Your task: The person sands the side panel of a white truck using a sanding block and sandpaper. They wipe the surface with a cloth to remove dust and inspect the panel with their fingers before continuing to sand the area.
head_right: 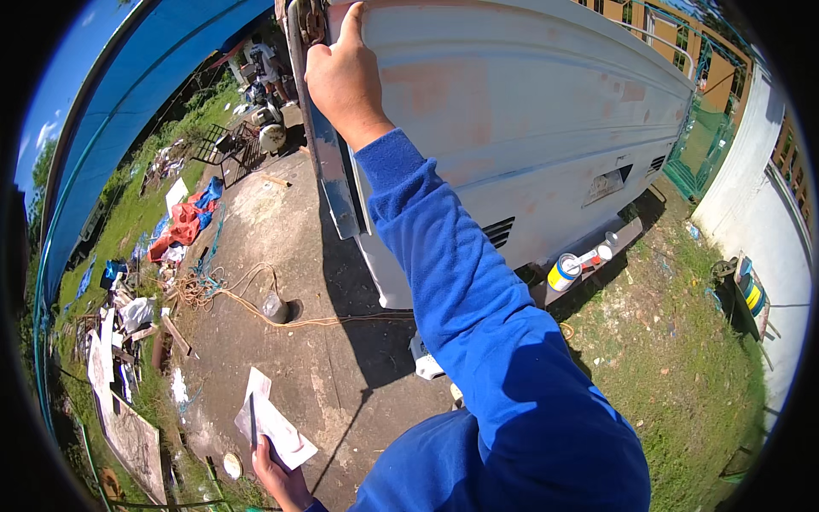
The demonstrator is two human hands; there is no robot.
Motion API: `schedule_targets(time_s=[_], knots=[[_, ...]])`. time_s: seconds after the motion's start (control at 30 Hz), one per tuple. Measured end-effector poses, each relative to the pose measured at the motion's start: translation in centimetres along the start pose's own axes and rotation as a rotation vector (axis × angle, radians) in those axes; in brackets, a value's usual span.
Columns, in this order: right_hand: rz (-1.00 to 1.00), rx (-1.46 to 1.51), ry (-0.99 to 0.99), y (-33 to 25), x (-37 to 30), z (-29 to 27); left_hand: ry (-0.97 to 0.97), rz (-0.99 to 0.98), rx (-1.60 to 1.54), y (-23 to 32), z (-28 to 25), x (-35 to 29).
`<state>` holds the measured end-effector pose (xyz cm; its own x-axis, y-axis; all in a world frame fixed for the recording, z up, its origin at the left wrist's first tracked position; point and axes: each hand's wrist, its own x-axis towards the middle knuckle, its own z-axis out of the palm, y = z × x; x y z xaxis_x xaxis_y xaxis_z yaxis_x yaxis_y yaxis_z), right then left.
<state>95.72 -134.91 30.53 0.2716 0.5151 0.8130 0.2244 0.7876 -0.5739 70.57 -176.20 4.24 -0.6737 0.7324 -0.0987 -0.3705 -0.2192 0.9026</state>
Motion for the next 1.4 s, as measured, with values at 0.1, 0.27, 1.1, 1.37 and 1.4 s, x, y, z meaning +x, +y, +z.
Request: schedule_targets(time_s=[0.1, 0.27, 1.1, 1.37, 1.4], knots=[[-0.295, 0.031, -0.114, -2.7, -2.4, -2.6, -0.019, -0.038, -0.029, -0.5, 1.0, 2.2], [0.117, 0.24, -0.426, -7.0, -16.0, -2.1, 0.023, -0.056, -0.162, 0.7, 1.0, 3.8], [-0.207, 0.262, -1.255, -8.1, -32.1, -0.3, -0.052, -0.114, -0.208, 2.7, 2.8, 6.8], [0.44, 0.683, -1.047, -5.8, -25.8, -1.2, -0.069, -0.099, -0.23, 2.5, 6.0, 15.0], [0.44, 0.704, -0.979, -5.7, -23.9, -1.9, -0.102, -0.102, -0.204, 2.4, 6.6, 16.0]])
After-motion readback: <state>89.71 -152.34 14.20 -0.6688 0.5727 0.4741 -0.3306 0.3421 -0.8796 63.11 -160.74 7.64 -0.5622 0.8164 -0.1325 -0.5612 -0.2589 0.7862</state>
